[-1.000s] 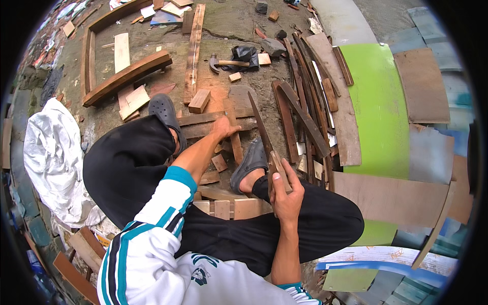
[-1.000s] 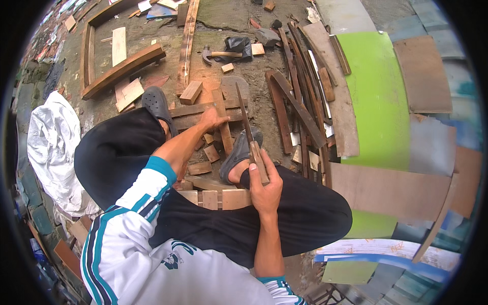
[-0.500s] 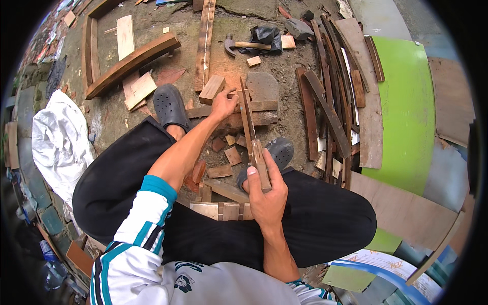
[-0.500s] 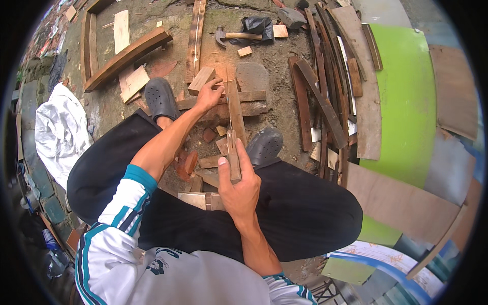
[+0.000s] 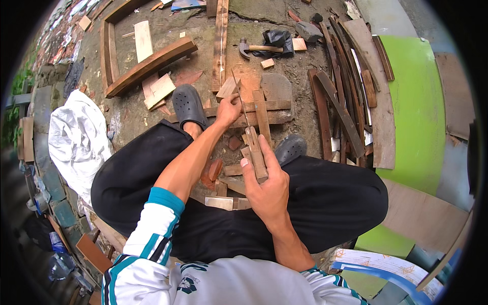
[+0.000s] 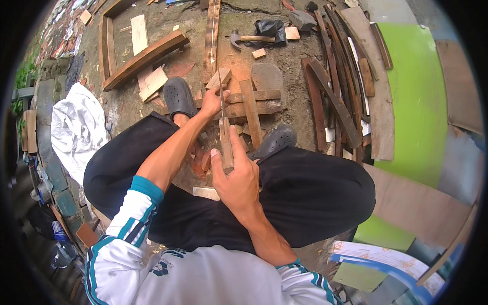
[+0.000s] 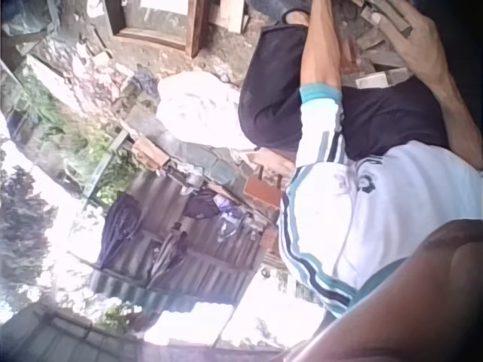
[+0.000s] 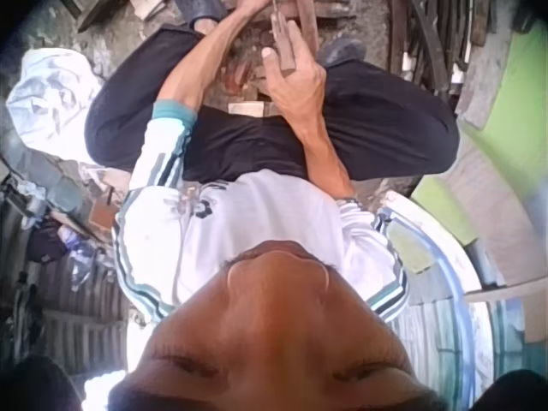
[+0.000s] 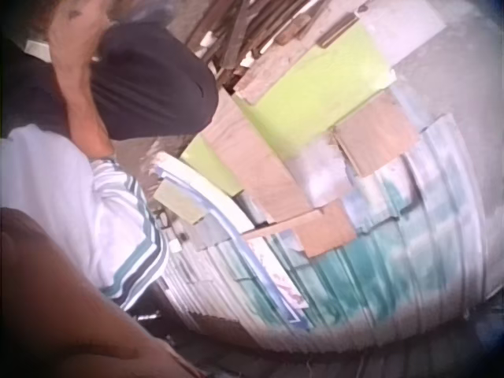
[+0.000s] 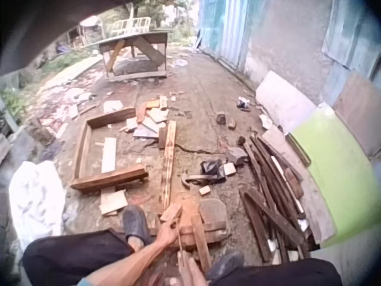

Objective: The person sits on the ground and uses a hand saw to cut a small wooden block placed on a larger plank. They repeatedly saw through the wood, adjusting the block's position as needed, and produce small cut pieces that accumulate on the ground.

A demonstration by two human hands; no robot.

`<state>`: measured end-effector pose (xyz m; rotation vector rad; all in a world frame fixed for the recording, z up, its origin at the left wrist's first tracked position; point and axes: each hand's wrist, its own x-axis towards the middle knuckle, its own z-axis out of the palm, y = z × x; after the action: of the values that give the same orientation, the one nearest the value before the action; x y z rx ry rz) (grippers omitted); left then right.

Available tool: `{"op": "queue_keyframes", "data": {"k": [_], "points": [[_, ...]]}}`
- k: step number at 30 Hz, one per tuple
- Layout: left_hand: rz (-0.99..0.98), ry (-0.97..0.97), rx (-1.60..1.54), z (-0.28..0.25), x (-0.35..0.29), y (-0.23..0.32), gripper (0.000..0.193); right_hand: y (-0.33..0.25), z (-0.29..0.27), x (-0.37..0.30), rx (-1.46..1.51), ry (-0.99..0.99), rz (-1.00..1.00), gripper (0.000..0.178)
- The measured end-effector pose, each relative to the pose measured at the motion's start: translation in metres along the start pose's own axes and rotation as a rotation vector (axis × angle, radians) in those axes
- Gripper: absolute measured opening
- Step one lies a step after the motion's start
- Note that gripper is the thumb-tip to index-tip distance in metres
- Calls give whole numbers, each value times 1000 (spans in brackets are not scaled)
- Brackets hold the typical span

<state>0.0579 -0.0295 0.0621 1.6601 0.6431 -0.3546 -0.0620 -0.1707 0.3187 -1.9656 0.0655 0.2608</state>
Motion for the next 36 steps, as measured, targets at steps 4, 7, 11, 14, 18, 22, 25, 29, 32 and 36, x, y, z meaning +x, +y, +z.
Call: {"op": "queue_keyframes", "data": {"k": [4, 7, 11, 14, 18, 22, 25, 29, 32, 36], "points": [[4, -12, 77, 20, 33, -18, 53, 12, -22, -9, 20, 12, 86, 52], [-31, -24, 10, 42, 46, -12, 55, 24, -37, -10, 45, 60, 109, 50], [71, 78, 390, 56, 56, -5, 51, 45, -51, -2, 20, 149, 44, 48], [79, 46, 470, 52, 68, -1, 50, 55, -62, 5, -35, 176, 29, 48], [-6, -68, 257, 36, 77, -9, 52, 64, -61, 10, -59, 181, 63, 48], [-36, -42, 44, 51, 62, -9, 49, 63, -54, 7, -77, 207, 106, 45], [-55, -21, 16, 51, 69, -24, 48, 60, -51, 5, -84, 191, 89, 45], [-35, 13, 145, 47, 83, -32, 51, 52, -50, 4, -135, 175, 25, 45], [4, 0, 196, 53, 73, -22, 52, 50, -53, 1, -133, 206, 31, 45], [51, 17, 182, 42, 63, -16, 52, 51, -52, 1, -181, 211, -4, 45]]}}
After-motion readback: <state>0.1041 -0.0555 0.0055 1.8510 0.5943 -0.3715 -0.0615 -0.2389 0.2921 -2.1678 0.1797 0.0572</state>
